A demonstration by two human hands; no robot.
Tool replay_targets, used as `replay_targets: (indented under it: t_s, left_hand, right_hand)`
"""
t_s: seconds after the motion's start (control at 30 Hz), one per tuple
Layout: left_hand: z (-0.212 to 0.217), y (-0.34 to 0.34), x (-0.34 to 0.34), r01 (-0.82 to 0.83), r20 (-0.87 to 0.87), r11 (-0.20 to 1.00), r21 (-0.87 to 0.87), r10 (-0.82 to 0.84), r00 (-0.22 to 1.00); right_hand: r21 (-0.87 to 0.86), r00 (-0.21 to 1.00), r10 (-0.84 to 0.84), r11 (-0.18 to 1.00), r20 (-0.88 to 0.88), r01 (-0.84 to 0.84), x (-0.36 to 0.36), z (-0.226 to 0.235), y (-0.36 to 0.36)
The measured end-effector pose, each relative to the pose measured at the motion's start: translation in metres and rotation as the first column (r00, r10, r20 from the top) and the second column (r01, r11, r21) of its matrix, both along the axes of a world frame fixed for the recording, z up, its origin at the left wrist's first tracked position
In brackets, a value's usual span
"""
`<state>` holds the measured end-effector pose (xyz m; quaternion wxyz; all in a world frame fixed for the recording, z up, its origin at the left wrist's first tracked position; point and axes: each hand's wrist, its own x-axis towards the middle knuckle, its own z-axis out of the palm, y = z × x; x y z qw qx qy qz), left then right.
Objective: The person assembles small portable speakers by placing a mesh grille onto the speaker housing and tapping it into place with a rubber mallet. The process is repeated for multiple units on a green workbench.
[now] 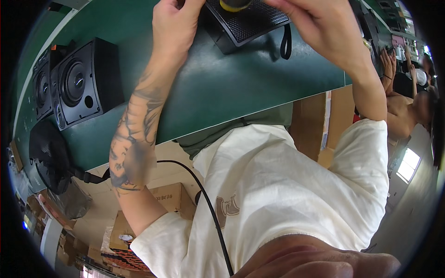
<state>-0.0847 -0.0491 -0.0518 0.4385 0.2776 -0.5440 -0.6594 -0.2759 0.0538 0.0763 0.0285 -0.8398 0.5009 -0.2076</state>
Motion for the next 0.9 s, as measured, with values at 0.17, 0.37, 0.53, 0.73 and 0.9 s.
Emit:
replay_targets:
  t_s: [0.17, 0.37, 0.53, 0.73, 0.9]
  left_hand:
    - [0.004, 0.003, 0.000, 0.000, -0.034, 1.000, -0.030, -0.001, 0.999]
    - [0.001, 0.003, 0.000, -0.024, 0.038, 0.997, -0.067, 0.026, 0.999]
    - [-0.002, 0.001, 0.001, -0.064, 0.056, 0.994, -0.092, 0.070, 0.996]
    - [-0.002, 0.001, -0.001, -0.052, 0.012, 0.998, -0.047, 0.053, 0.999]
    - [-0.020, -0.006, 0.001, 0.033, -0.068, 0.999, -0.005, -0.033, 0.997]
  right_hand:
    - [-0.178, 0.999, 0.050, 0.983, -0.014, -0.051, -0.005, -0.006, 0.011]
    - [0.016, 0.993, 0.004, 1.000, -0.118, -0.002, 0.003, -0.010, 0.024]
    - [-0.137, 0.998, -0.061, 0.989, -0.003, 0.060, -0.015, -0.010, 0.029]
    - [-0.156, 0.989, -0.087, 0.982, 0.119, 0.105, -0.011, -0.015, 0.037]
    - [-0.198, 0.982, -0.134, 0.967, 0.131, 0.159, -0.021, -0.007, 0.029]
